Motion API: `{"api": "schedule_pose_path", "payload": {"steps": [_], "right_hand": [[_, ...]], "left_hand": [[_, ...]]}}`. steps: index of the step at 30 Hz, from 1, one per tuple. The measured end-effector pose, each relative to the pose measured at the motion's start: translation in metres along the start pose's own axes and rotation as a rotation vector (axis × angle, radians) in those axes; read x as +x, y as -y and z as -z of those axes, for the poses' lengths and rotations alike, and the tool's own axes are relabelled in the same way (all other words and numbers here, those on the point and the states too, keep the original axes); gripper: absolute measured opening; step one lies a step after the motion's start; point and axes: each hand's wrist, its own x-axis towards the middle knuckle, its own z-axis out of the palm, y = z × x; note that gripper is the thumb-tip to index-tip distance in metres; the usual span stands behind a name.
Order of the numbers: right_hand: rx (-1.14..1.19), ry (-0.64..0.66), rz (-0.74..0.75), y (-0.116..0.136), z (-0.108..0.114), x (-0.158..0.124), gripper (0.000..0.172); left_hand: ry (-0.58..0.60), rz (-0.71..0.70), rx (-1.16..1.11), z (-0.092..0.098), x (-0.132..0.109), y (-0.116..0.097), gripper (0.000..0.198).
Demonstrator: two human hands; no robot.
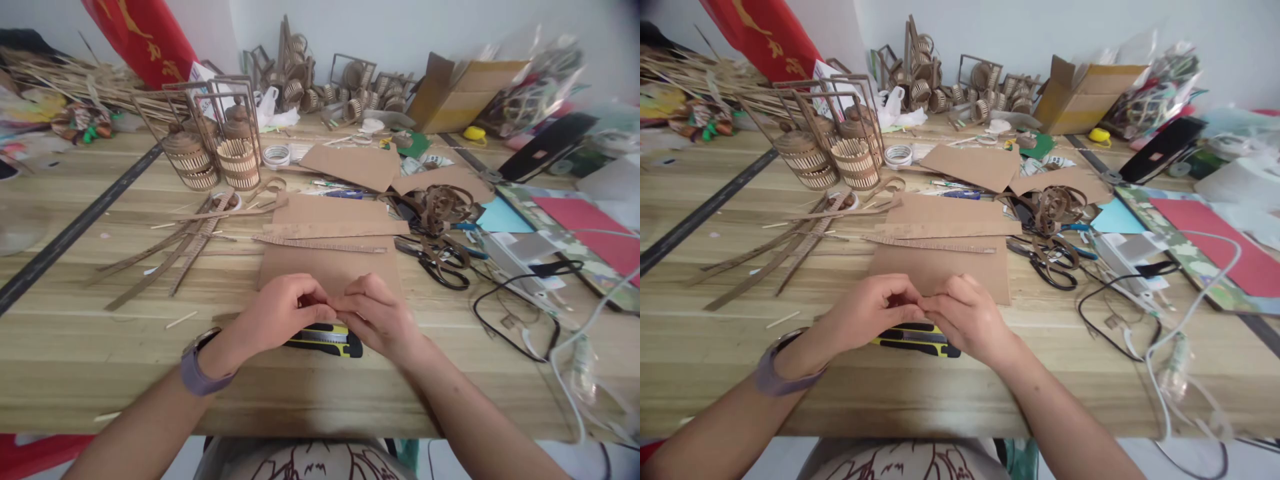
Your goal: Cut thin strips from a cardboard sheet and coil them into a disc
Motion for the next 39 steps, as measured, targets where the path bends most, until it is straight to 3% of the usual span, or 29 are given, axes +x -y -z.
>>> {"api": "schedule_pose_path", "payload": {"steps": [9,16,21,29,39], "right_hand": [[0.328,-0.104,-0.182,0.005,0.004,0.004,0.005],[0.224,-0.113,-0.115,0.006,0.002,0.004,0.011],[0.047,-0.101,-0.070,0.007,0.003,0.005,0.024],[0.111,0.023,-0.150,0.003,0.007,0.004,0.026],[0.028,0.084,-0.051,0.005,0.012,0.003,0.020]], "left_hand": [[0.215,-0.051,-0.253,0.007,0.002,-0.003,0.020],[0.132,-0.011,-0.240,0.005,-0.001,-0.006,0.019],[-0.017,-0.066,-0.047,0.005,-0.004,-0.007,0.030],[-0.144,-0.220,0.298,0.000,-0.006,-0.010,0.024],[-0.026,-0.096,0.142,0.005,-0.004,-0.011,0.017]]}}
